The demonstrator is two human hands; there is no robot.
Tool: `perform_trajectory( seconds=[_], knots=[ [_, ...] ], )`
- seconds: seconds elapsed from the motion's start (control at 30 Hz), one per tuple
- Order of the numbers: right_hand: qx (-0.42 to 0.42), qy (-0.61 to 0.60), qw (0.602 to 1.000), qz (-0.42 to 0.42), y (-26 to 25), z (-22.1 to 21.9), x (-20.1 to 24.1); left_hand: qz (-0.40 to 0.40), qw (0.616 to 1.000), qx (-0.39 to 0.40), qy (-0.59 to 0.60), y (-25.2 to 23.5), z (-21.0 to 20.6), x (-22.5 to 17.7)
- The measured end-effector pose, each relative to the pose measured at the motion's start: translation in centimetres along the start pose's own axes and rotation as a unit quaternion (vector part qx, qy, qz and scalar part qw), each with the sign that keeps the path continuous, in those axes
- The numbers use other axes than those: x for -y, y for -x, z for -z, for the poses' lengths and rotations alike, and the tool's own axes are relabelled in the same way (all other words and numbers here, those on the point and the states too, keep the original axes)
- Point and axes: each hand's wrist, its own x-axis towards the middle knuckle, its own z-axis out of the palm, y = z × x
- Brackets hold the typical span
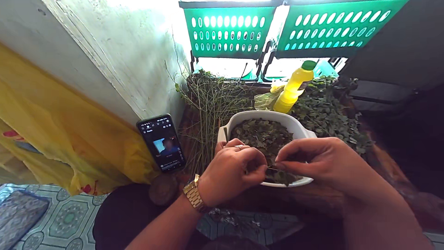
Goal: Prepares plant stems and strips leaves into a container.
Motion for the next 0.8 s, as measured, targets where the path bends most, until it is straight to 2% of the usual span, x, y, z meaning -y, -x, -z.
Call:
perform_trajectory(
  seconds=[0.17, 0.27, 0.33, 0.47, 0.8],
  knots=[
    [-0.060, 0.056, 0.996, -0.035, -0.1, 1.6, -0.8, 0.040, 0.999, -0.011, 0.020, -0.1, 0.7, 0.4],
    [-0.053, 0.114, 0.992, -0.029, -0.1, 1.6, -1.4, 0.047, 0.998, -0.023, 0.031, -0.2, 0.8, 0.5],
    [-0.043, 0.071, 0.996, -0.028, -0.2, 1.1, -1.0, 0.048, 0.998, -0.028, 0.039, -0.2, 0.7, 0.4],
    [0.027, -0.024, 0.999, -0.029, -0.2, 0.3, -0.7, 0.047, 0.998, -0.032, 0.042, -0.1, 0.6, 0.5],
    [0.016, -0.037, 0.999, -0.010, -0.3, -0.8, -0.5, 0.016, 0.999, 0.002, 0.040, 0.0, 0.5, 0.5]
  ],
)
